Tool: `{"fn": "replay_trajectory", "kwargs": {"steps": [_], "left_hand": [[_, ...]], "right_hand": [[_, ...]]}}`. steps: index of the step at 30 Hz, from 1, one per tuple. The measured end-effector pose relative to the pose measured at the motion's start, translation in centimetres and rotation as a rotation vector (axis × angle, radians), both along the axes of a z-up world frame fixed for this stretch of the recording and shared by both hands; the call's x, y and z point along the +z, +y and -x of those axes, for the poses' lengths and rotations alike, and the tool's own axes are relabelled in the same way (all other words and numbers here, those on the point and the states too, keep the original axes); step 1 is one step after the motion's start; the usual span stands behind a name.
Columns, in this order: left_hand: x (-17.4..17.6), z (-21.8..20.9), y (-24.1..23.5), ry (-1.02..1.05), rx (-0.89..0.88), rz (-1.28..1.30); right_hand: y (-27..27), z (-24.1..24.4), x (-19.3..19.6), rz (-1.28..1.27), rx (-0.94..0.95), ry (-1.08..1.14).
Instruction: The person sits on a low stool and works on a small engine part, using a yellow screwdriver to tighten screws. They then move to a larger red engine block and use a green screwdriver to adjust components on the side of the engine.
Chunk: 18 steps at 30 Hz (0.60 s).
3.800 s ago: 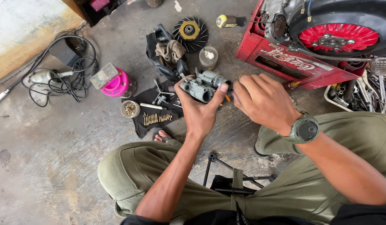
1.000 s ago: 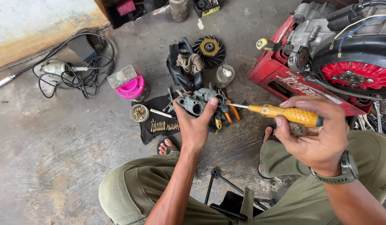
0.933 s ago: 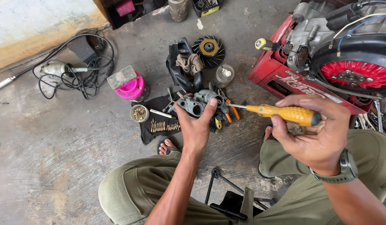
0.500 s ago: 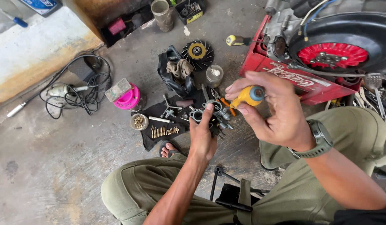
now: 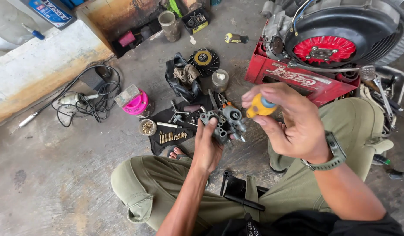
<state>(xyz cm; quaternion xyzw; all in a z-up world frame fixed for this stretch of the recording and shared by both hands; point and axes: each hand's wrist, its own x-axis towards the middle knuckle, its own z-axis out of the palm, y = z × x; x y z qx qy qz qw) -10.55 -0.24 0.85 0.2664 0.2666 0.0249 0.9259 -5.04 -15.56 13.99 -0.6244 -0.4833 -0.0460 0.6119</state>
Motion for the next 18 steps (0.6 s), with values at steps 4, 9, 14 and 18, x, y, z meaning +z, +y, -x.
{"fn": "replay_trajectory", "kwargs": {"steps": [4, 9, 14, 18], "left_hand": [[1.2, 2.5, -1.1, -0.224, -0.045, -0.034], [-2.2, 3.8, -1.9, -0.393, 0.077, 0.353], [-1.1, 4.4, -1.3, -0.69, -0.018, 0.49], [-1.5, 4.5, -1.4, -0.767, -0.057, 0.521]], "right_hand": [[-0.6, 1.9, 0.0, -0.061, -0.02, -0.093], [-0.1, 3.6, -0.6, -0.098, -0.012, -0.102], [0.6, 4.3, -1.2, -0.086, -0.065, -0.102], [0.6, 4.2, -1.8, -0.093, -0.134, -0.174]]}}
